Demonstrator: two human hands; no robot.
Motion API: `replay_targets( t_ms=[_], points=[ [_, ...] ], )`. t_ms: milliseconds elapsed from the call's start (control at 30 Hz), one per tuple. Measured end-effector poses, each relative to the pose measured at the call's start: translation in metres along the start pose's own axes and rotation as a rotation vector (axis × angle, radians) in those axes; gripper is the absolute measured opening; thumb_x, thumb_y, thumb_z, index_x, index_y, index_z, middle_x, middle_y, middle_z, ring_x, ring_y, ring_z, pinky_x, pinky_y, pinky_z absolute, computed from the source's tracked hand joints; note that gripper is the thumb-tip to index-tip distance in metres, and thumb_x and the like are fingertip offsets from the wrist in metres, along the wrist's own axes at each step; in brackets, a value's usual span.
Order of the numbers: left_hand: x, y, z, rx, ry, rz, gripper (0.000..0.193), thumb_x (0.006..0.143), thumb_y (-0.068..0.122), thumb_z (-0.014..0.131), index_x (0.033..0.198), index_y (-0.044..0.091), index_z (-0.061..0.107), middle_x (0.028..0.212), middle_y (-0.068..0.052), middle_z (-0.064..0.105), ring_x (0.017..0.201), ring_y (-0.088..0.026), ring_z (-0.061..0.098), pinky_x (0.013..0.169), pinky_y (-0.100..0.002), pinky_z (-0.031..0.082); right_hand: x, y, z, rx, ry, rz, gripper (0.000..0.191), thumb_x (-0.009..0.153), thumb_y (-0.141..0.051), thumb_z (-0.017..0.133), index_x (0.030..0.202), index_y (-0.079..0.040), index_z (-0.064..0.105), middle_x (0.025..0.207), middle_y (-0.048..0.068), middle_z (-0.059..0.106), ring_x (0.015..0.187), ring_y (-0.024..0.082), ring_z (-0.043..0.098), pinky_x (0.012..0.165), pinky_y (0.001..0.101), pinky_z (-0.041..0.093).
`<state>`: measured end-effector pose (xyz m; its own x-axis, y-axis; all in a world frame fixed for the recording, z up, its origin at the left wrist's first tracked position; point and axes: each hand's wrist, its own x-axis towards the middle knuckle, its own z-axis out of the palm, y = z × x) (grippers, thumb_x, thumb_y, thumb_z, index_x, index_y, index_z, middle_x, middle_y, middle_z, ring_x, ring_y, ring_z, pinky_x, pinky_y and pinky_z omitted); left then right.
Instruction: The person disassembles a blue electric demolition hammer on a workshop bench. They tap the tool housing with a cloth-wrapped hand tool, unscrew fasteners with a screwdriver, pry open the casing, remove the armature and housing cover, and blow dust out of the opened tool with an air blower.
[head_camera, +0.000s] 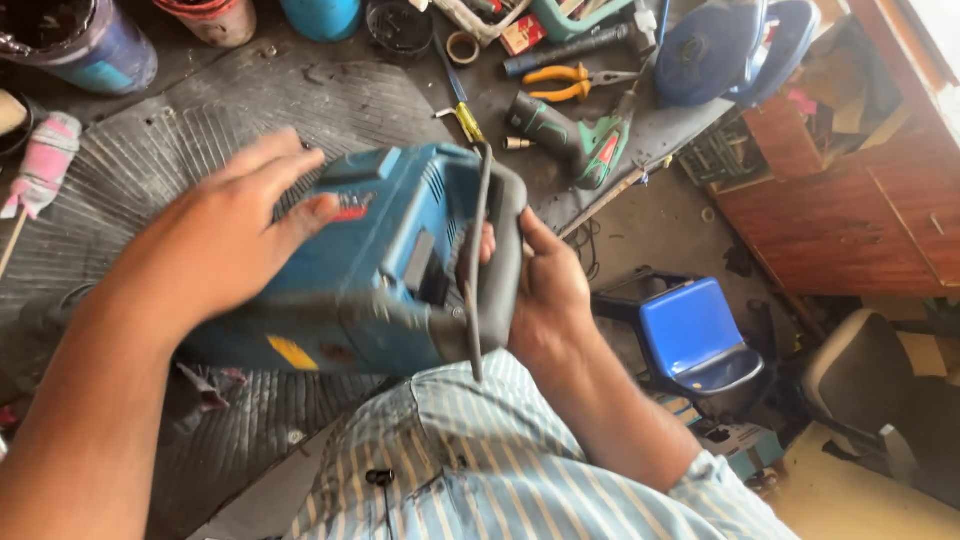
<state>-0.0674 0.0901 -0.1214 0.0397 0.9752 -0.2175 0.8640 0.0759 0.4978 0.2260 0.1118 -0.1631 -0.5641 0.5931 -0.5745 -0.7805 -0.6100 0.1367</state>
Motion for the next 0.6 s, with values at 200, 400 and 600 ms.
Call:
replay_targets(
  t_ms=[200,400,600],
  points=[
    [-0.074,0.04,-0.017,0.181,0.388,0.507,0.116,0.066,0.088,0.052,0.155,0.015,0.038,0.16,-0.019,0.041,0.146,-0.043,0.041,0.119,-0.062,0.029,0.009,0.01,0.039,0.08,-0.027,-0.072,0.042,0.107,-0.033,0.04,0.122,0.005,0.051,0.097,0.016,0.061,0.088,0.028,0.062,0.084,0.043,0.056],
    [-0.042,0.025,0.028,0.184,0.618,0.43,0.106,0.08,0.048,0.089,0.164,0.02,0.031,0.148,-0.015,0.052,0.132,-0.036,0.054,0.113,-0.058,0.04,0.035,0.001,0.047,-0.125,0.019,-0.209,0.038,0.108,-0.031,0.045,0.128,0.001,0.05,0.109,0.017,0.065,0.1,0.029,0.067,0.09,0.0444,0.059],
    [0.01,-0.003,-0.01,0.152,0.546,0.427,0.132,0.058,0.044,0.1,0.165,0.023,0.024,0.137,-0.016,0.057,0.124,-0.038,0.057,0.104,-0.053,0.045,0.06,-0.033,0.037,-0.774,-0.307,-0.251,0.03,0.107,-0.028,0.056,0.121,-0.002,0.052,0.102,0.015,0.068,0.088,0.026,0.07,0.078,0.0407,0.06]
  ],
)
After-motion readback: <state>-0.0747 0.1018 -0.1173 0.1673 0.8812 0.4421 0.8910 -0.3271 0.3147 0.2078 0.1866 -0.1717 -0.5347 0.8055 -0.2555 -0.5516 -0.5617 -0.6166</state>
